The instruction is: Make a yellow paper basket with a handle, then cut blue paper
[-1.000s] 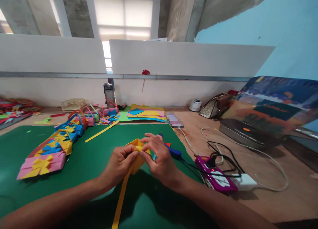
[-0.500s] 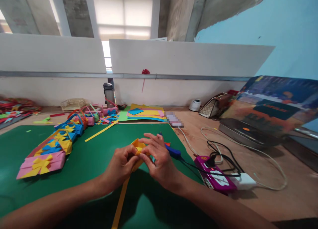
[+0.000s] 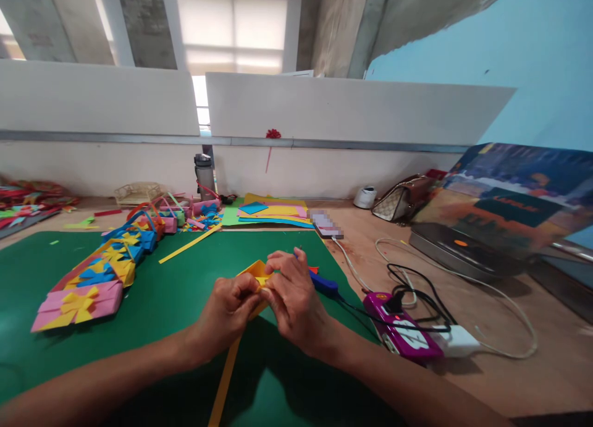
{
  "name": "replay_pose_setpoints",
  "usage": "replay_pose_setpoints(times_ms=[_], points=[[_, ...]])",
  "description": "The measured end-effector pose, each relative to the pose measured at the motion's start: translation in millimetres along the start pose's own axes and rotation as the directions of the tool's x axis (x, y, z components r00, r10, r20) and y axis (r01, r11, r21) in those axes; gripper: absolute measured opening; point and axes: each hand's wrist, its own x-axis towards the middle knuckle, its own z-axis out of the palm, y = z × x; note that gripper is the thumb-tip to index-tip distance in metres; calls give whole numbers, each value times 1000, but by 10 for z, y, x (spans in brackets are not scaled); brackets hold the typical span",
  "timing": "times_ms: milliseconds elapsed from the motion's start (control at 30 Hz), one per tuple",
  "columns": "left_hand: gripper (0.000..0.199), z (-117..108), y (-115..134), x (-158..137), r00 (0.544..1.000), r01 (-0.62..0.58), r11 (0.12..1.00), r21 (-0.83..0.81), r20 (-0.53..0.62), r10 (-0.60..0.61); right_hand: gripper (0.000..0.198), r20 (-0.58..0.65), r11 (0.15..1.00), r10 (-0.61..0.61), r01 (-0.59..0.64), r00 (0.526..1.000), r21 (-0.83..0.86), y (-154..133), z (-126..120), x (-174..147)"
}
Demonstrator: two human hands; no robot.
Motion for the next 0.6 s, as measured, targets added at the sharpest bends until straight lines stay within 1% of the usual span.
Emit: replay_pose_setpoints(times_ms=[100, 267, 333, 400, 467, 500, 600], points=[[19, 6, -2, 7, 1000, -12, 1000, 2, 19, 11, 15, -9, 1000, -28, 28, 1000, 3, 5, 22, -9], [21, 5, -18, 24, 999, -21, 1000, -20, 38, 21, 13, -7, 1000, -26, 26, 1000, -7, 33, 48, -13], [21, -7, -18, 32, 999, -13, 1000, -21, 44, 14, 13, -2, 1000, -14, 14, 1000, -10, 53, 53, -11], [21, -20, -15, 41, 999, 14, 998, -64, 39, -12, 12, 11, 1000, 18, -18, 1000, -4, 82, 59, -10], [21, -29, -12, 55, 996, 84, 981, -174, 24, -81, 13, 20, 997, 75, -76, 997, 18, 125, 71, -9], [20, -31, -11, 64, 990, 138, 958, -252, 27, -135, 13, 23, 993, 112, -113, 993, 35, 149, 79, -9], [21, -34, -9, 102, 944, 318, 820, -477, 75, -322, 12, 29, 970, 221, -223, 975, 97, 215, 100, -1]])
